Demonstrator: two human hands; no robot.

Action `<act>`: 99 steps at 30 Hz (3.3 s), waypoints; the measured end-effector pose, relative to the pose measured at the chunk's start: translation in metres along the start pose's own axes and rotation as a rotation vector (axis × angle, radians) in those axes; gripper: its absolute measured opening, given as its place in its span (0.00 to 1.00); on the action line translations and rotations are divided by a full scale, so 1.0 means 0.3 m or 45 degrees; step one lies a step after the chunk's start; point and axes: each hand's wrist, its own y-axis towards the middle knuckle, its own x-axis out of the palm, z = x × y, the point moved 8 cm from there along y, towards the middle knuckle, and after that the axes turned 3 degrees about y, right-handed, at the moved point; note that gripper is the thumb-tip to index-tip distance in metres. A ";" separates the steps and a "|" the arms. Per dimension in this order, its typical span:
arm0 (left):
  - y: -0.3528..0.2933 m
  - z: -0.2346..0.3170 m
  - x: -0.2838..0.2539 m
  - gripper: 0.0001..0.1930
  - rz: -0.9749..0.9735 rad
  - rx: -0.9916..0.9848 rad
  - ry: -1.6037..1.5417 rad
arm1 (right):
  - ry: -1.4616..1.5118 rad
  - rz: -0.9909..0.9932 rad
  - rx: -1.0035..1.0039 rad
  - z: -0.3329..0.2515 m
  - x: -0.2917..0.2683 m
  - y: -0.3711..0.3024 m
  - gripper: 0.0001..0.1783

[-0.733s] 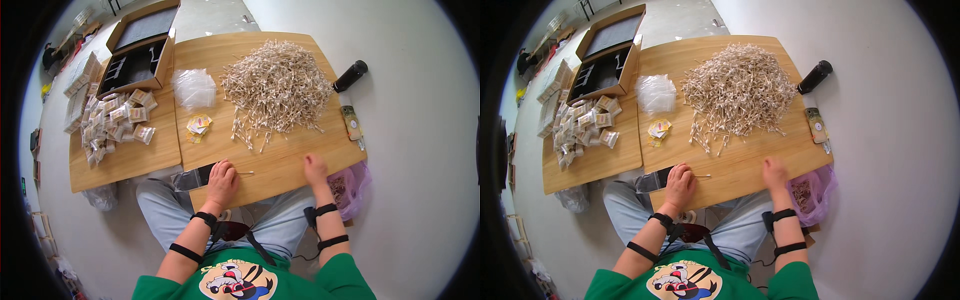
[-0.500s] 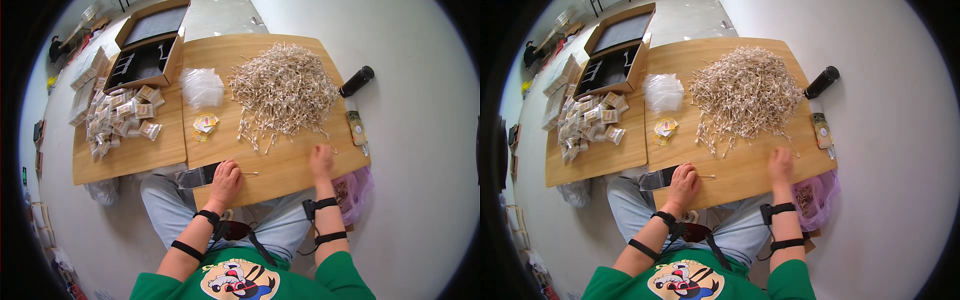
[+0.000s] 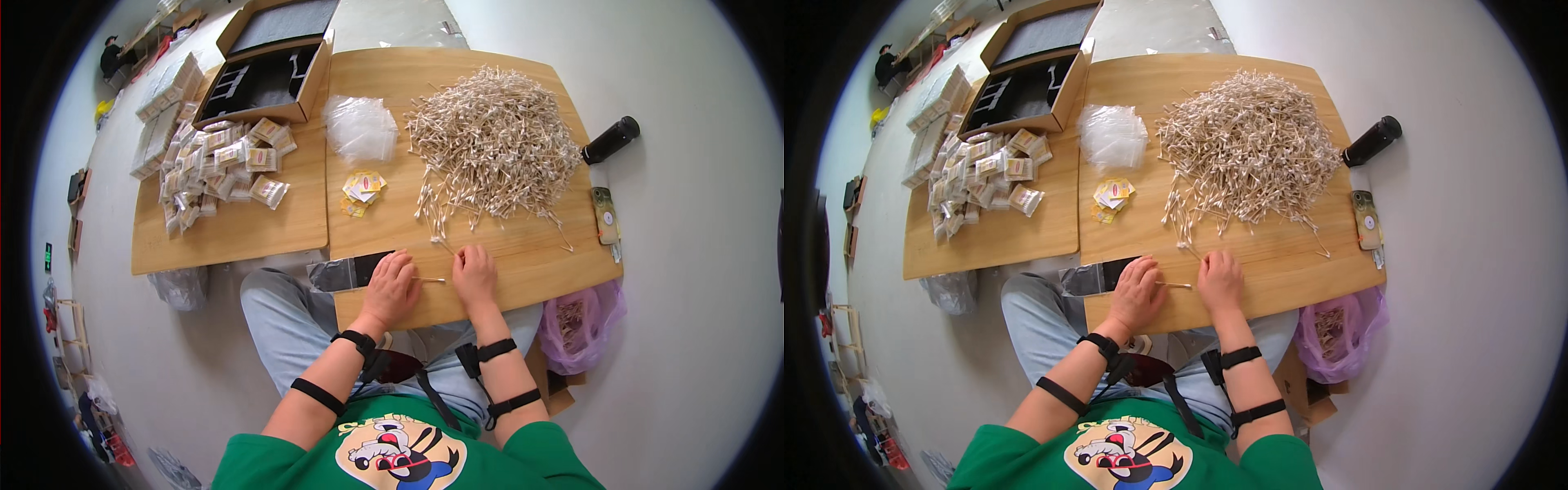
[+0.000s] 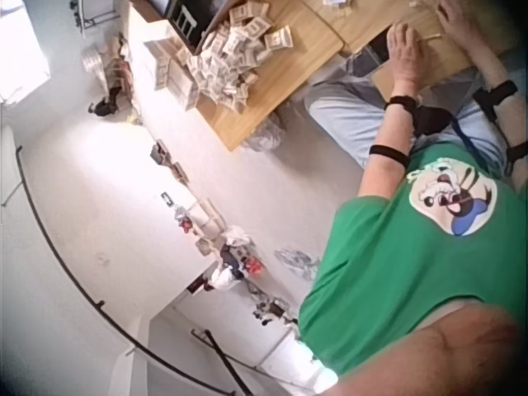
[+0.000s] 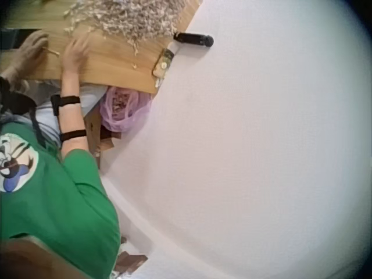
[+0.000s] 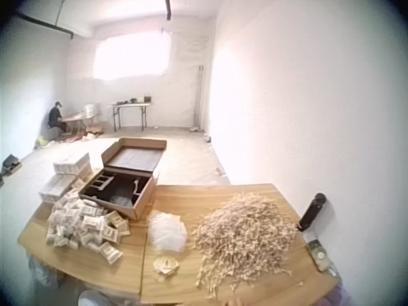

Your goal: Packaging cotton swabs into small plastic bags.

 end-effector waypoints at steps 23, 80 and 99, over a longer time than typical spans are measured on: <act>-0.001 -0.019 -0.002 0.11 0.072 -0.024 0.026 | 0.288 -0.037 -0.242 -0.141 0.025 0.036 0.07; 0.005 -0.004 0.094 0.24 -0.233 0.031 0.367 | 0.186 -0.200 -0.235 -0.034 -0.067 -0.028 0.05; 0.011 0.013 0.054 0.20 -0.186 0.090 0.241 | -0.238 0.253 0.271 0.658 -0.354 0.062 0.06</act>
